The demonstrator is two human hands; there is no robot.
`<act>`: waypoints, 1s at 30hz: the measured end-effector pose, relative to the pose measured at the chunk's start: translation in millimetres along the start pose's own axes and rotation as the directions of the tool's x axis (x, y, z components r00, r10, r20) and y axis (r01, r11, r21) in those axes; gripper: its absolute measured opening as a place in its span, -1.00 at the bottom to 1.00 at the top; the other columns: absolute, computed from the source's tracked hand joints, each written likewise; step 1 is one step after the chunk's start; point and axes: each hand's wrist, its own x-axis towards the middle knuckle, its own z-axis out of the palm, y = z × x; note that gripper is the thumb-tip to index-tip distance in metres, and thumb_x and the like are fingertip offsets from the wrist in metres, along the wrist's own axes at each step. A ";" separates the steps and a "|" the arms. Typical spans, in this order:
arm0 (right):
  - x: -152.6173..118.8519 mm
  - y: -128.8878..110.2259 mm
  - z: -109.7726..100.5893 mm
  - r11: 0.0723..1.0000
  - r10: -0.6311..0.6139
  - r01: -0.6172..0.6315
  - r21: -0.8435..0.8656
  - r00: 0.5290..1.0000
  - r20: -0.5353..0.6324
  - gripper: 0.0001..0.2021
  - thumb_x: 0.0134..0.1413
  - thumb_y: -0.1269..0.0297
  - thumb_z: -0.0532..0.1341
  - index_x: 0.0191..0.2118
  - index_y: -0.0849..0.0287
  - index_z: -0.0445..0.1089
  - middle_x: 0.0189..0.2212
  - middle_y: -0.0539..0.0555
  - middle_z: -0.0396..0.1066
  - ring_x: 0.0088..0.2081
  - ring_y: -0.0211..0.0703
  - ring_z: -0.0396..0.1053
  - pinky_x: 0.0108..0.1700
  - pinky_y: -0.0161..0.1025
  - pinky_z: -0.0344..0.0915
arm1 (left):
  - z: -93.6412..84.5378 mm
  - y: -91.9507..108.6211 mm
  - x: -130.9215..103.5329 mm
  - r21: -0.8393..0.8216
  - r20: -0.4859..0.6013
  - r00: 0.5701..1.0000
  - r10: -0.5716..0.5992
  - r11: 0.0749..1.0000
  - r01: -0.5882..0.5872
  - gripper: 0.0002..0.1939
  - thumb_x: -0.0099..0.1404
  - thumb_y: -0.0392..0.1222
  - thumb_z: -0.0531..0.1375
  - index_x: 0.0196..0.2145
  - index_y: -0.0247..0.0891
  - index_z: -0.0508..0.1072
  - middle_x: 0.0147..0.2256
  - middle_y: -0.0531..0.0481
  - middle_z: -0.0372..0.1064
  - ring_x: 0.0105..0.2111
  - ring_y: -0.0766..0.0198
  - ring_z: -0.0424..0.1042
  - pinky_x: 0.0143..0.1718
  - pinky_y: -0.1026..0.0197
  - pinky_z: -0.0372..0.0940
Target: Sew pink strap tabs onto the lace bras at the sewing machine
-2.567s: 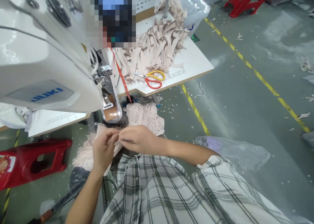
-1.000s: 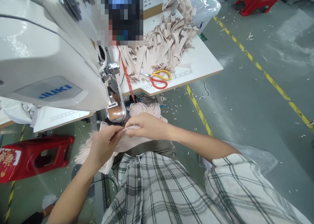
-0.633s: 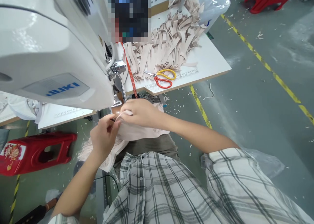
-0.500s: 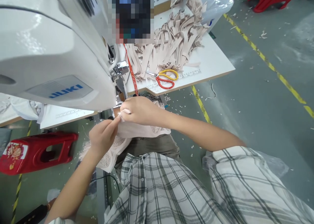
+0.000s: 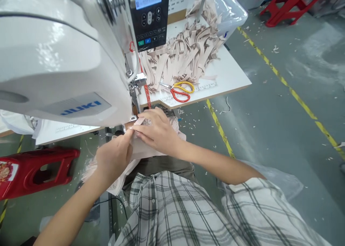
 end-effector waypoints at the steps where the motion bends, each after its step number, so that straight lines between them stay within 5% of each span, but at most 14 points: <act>1: -3.3 -0.9 2.2 1.000 -0.003 0.003 -0.007 0.999 -0.033 -0.79 0.22 0.28 0.22 -0.05 -0.01 0.48 -0.05 0.12 0.36 0.05 0.00 0.28 0.15 0.05 0.17 | 1.6 -5.0 -0.1 -0.006 -0.013 0.999 0.035 0.999 -0.035 -0.66 0.37 -0.35 0.02 0.05 -0.35 0.40 -0.57 0.09 0.31 -0.60 0.31 0.28 -0.61 0.18 -0.15; 5: -10.5 -5.2 6.2 0.995 0.080 -0.081 0.054 0.996 0.028 -0.77 0.26 0.32 0.16 -0.02 0.03 0.48 -0.27 0.08 0.39 -0.18 -0.13 0.35 -0.10 -0.14 0.31 | 15.5 -36.8 -1.7 0.019 -0.068 0.946 0.317 0.948 -0.317 -0.60 0.34 -0.42 0.03 0.08 -0.22 0.37 -0.61 0.14 0.24 -0.63 0.33 0.23 -0.58 0.19 -0.14; 7: -16.7 -5.8 9.0 0.970 0.182 -0.198 0.143 0.976 0.120 -0.74 0.29 0.27 0.14 0.05 0.04 0.41 -0.26 0.08 0.38 -0.24 -0.18 0.37 -0.23 -0.22 0.33 | 18.8 -44.9 -0.8 0.029 -0.062 0.936 0.348 0.938 -0.347 -0.59 0.31 -0.42 0.04 0.07 -0.19 0.37 -0.61 0.15 0.23 -0.64 0.32 0.21 -0.58 0.18 -0.16; 12: -32.3 -1.7 17.5 0.792 0.405 -0.473 0.387 0.880 0.249 -0.48 0.26 0.14 0.18 0.27 0.05 0.07 -0.03 0.14 0.32 -0.46 -0.33 0.31 -0.39 -0.24 0.37 | 6.7 -22.3 6.7 -0.001 -0.041 0.980 0.197 0.980 -0.197 -0.69 0.33 -0.38 0.03 -0.01 -0.28 0.39 -0.63 0.16 0.24 -0.68 0.32 0.20 -0.62 0.18 -0.19; 17: -15.8 5.6 11.3 0.883 0.330 -0.378 0.278 0.921 0.206 -0.66 0.27 0.28 0.11 0.14 0.02 0.35 0.00 0.17 0.34 -0.04 -0.02 0.38 -0.06 -0.08 0.42 | 0.3 7.3 11.8 0.034 -0.079 0.994 0.071 0.997 -0.069 -0.69 0.35 -0.37 0.03 0.03 -0.41 0.34 -0.61 0.14 0.29 -0.65 0.31 0.28 -0.62 0.17 -0.07; 24: 22.2 22.6 0.0 0.822 0.319 -0.416 0.390 0.902 0.291 -0.70 0.12 0.36 0.16 -0.05 0.09 0.50 -0.08 0.08 0.44 -0.04 -0.03 0.41 -0.10 -0.16 0.43 | 1.7 20.2 18.8 0.091 -0.063 0.998 -0.027 0.995 0.033 -0.73 0.31 -0.38 0.09 -0.03 -0.41 0.36 -0.62 0.12 0.26 -0.64 0.30 0.29 -0.62 0.17 -0.07; 30: 38.3 31.8 0.9 0.766 0.294 -0.430 0.477 0.895 0.334 -0.68 0.02 0.36 0.19 -0.08 0.08 0.54 0.15 0.07 0.38 0.12 0.02 0.38 0.06 -0.05 0.43 | -1.7 24.3 25.5 0.113 -0.062 0.995 -0.072 0.990 0.079 -0.71 0.28 -0.36 0.11 -0.03 -0.40 0.38 -0.64 0.12 0.23 -0.66 0.27 0.25 -0.62 0.19 -0.06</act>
